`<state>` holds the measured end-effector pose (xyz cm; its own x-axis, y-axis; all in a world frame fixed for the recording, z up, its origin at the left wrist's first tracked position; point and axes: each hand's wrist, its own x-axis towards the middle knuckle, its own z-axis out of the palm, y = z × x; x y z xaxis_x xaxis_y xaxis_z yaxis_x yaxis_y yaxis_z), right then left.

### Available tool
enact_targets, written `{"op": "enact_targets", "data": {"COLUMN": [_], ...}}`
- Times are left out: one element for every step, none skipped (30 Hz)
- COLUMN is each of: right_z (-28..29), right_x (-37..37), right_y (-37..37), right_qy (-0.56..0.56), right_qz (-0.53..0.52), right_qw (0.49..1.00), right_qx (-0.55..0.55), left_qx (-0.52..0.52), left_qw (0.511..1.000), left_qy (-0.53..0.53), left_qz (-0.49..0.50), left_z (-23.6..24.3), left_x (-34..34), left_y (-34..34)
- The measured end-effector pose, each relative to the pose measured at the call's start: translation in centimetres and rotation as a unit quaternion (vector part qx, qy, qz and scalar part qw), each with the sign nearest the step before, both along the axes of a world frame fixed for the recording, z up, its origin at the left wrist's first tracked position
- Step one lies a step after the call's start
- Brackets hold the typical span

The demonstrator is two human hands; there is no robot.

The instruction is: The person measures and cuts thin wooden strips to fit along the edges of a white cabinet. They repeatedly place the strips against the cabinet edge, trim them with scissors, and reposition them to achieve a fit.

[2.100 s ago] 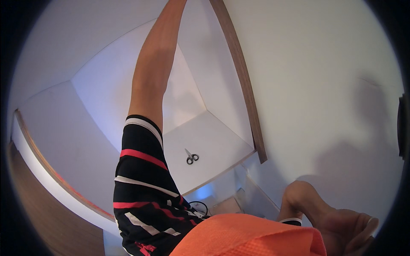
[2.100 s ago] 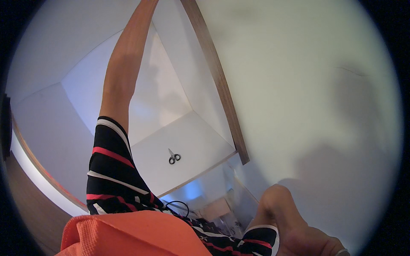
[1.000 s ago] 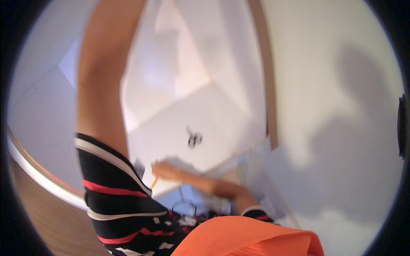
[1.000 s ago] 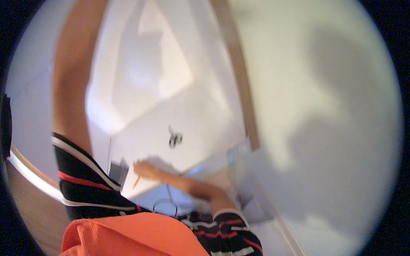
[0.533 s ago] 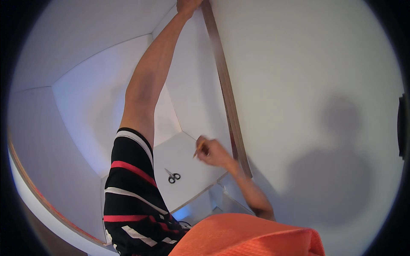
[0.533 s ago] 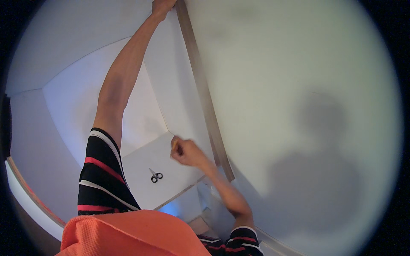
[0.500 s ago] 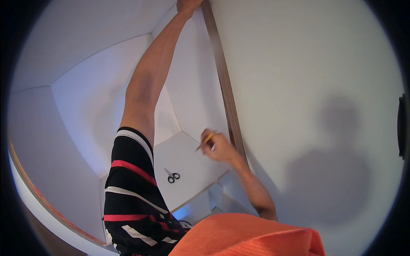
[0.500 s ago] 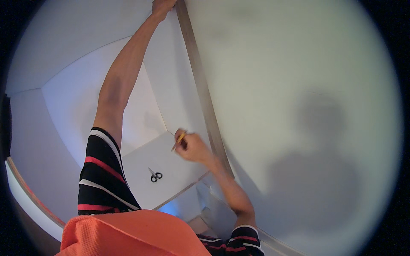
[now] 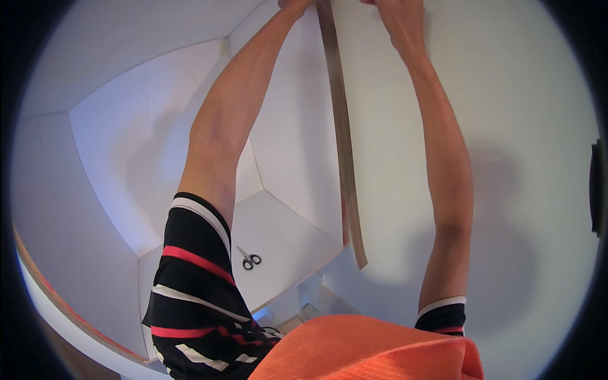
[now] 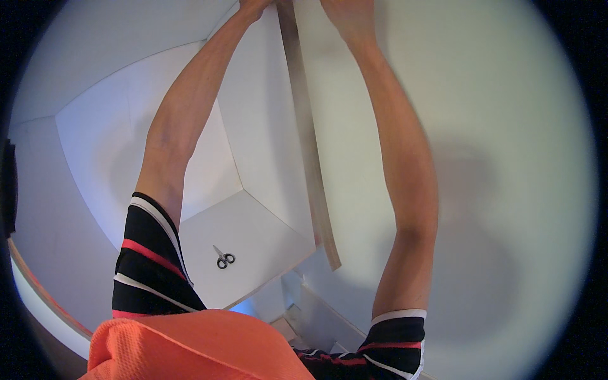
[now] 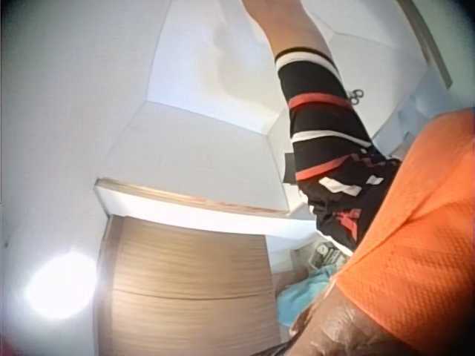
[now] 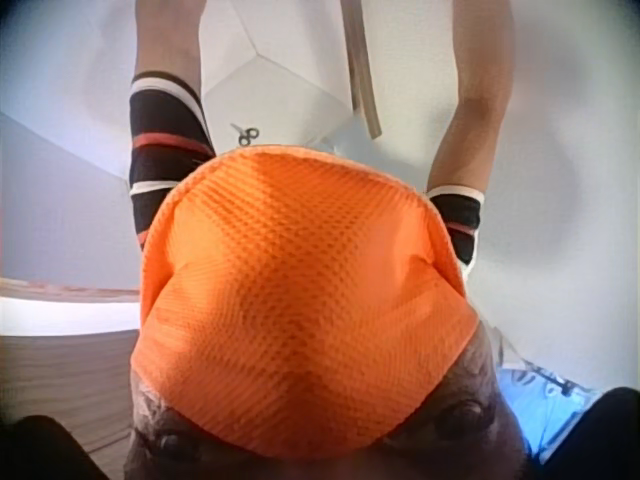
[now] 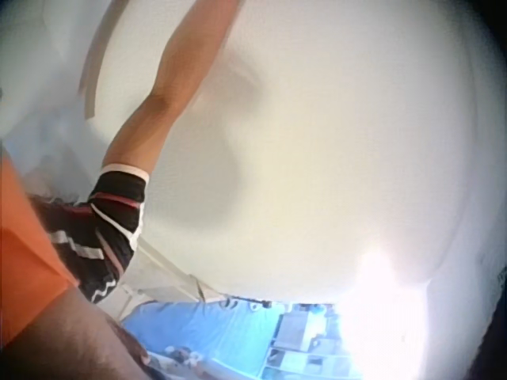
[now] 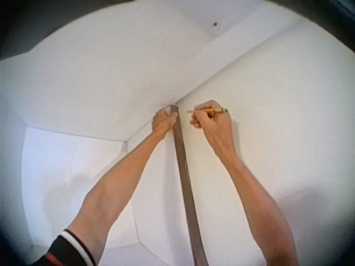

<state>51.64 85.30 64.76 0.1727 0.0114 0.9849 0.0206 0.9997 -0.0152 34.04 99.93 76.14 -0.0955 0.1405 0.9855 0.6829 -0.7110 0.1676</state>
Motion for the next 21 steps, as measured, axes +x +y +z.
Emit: {"op": "enact_targets", "data": {"right_z": [1.3,2.3,3.4,4.3,5.1,5.7,6.4,6.9,7.5,7.8,8.1,8.2,8.2,8.2,8.1,8.0,7.9,7.8,7.8,7.8,7.7], "right_x": [-0.4,-1.0,-1.2,-1.4,-1.4,-1.4,-1.3,-1.2,-1.1,-1.2,-1.2,-1.1,-1.1,-1.1,-1.2,-1.2,-1.3,-1.3,-1.3,-1.3,-1.4], "right_y": [0.7,1.7,2.4,3.0,3.7,4.3,4.8,5.2,5.5,5.9,6.1,6.4,6.6,6.7,6.8,6.9,6.8,6.8,6.7,6.6,6.5], "right_qy": [0.004,0.008,-0.003,-0.012,-0.02,-0.021,-0.02,-0.018,-0.024,-0.03,-0.036,-0.034,-0.032,-0.03,-0.028,-0.026,-0.025,-0.024,-0.024,-0.025,-0.025], "right_qz": [0.038,0.077,0.049,0.022,-0.006,-0.057,-0.108,-0.158,-0.15,-0.141,-0.131,-0.175,-0.218,-0.261,-0.263,-0.267,-0.271,-0.274,-0.278,-0.282,-0.279], "right_qw": [0.999,0.997,0.999,1.0,1.0,0.998,0.994,0.987,0.988,0.989,0.989,0.981,0.97,0.957,0.957,0.957,0.956,0.954,0.953,0.95,0.952], "right_qx": [-0.004,-0.008,0.0,0.007,0.015,0.022,0.029,0.037,0.042,0.045,0.049,0.075,0.1,0.125,0.12,0.114,0.109,0.115,0.121,0.128,0.126], "left_qx": [-0.003,-0.005,-0.002,0.0,0.002,0.01,0.018,0.027,0.008,-0.013,-0.033,-0.026,-0.02,-0.013,-0.026,-0.041,-0.055,-0.06,-0.065,-0.07,-0.068], "left_qw": [1.0,1.0,1.0,1.0,1.0,1.0,1.0,1.0,1.0,1.0,0.999,0.999,1.0,1.0,0.999,0.998,0.997,0.997,0.997,0.996,0.996], "left_qy": [-0.009,-0.018,-0.005,0.009,0.023,0.016,0.009,0.003,0.002,0.0,-0.002,0.001,0.003,0.005,0.0,-0.006,-0.011,-0.016,-0.022,-0.028,-0.028], "left_qz": [0.001,0.004,0.006,0.009,0.01,0.008,0.007,0.005,-0.007,-0.02,-0.031,-0.027,-0.023,-0.019,-0.028,-0.037,-0.048,-0.046,-0.043,-0.042,-0.046], "left_z": [0.1,0.0,0.1,-0.1,-0.1,-0.2,-0.2,-0.3,-0.2,-0.4,-0.4,-0.4,-0.5,-0.6,-0.6,-0.8,-0.8,-1.0,-1.0,-1.0,-1.0], "left_x": [0.1,-0.2,-0.2,-0.4,-0.5,-0.5,-0.5,-0.5,-0.4,-0.4,-0.3,-0.2,-0.2,-0.1,-0.1,0.0,0.1,0.2,0.3,0.3,0.3], "left_y": [0.0,0.2,0.1,0.1,0.0,0.0,-0.1,-0.3,-0.5,-0.7,-1.0,-1.3,-1.6,-1.8,-2.1,-2.2,-2.4,-2.5,-2.6,-2.7,-2.7]}}
